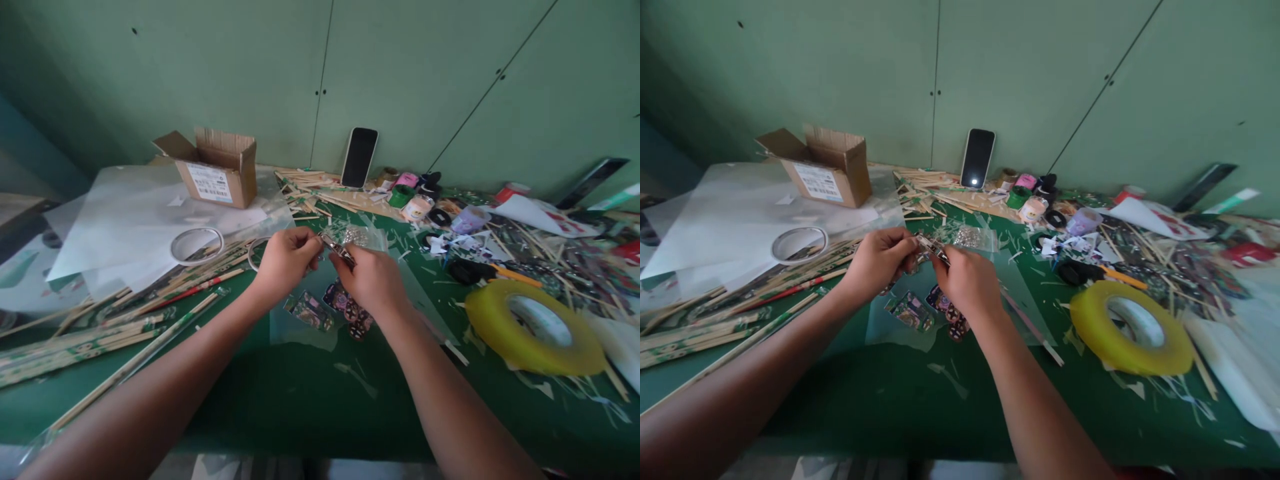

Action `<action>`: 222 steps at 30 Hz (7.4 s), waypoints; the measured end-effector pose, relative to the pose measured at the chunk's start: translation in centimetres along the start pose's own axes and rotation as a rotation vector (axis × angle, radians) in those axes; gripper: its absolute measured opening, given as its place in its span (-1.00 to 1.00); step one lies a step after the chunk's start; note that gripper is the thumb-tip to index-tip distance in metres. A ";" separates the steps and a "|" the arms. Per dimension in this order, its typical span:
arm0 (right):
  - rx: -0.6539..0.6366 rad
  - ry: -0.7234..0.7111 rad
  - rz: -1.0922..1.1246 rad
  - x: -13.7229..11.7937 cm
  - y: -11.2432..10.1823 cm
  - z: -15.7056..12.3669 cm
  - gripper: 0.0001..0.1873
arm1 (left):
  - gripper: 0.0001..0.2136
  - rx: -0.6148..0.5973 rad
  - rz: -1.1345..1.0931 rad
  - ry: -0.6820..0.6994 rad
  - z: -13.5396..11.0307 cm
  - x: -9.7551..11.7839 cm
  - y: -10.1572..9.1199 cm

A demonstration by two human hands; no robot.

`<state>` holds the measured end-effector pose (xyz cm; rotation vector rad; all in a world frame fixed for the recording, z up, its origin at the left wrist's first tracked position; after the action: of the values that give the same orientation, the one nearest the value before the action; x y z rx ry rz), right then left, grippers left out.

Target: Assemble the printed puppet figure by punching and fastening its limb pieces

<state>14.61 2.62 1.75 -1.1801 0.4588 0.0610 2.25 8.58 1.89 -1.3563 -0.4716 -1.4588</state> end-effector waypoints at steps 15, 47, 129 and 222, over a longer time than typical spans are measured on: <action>0.164 0.326 0.164 6.2 -3.1 2.0 -0.67 | -0.68 -0.201 -0.063 0.246 -0.7 1.8 1.9; -0.570 0.180 0.090 6.4 2.8 0.7 -0.85 | -0.77 -0.309 0.635 0.347 -0.4 0.5 2.6; -0.365 0.236 0.493 1.1 1.9 -0.3 -0.61 | -0.71 0.043 0.175 0.097 -0.5 1.5 -0.7; -0.469 0.284 0.837 2.1 3.5 0.6 -0.49 | -0.78 0.006 0.020 0.146 0.6 0.9 -0.9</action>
<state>15.68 4.16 -1.88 -1.3837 1.2169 0.7638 1.95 9.01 3.15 -1.2364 -0.3664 -1.5261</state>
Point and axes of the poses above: each hand's wrist, its own z-axis towards the middle knuckle, its own y-axis out of the palm, x = y × z, the point moved 8 cm from there along z, towards the middle knuckle, and after that the axes turned 13 degrees about y, right-handed, at the moved point
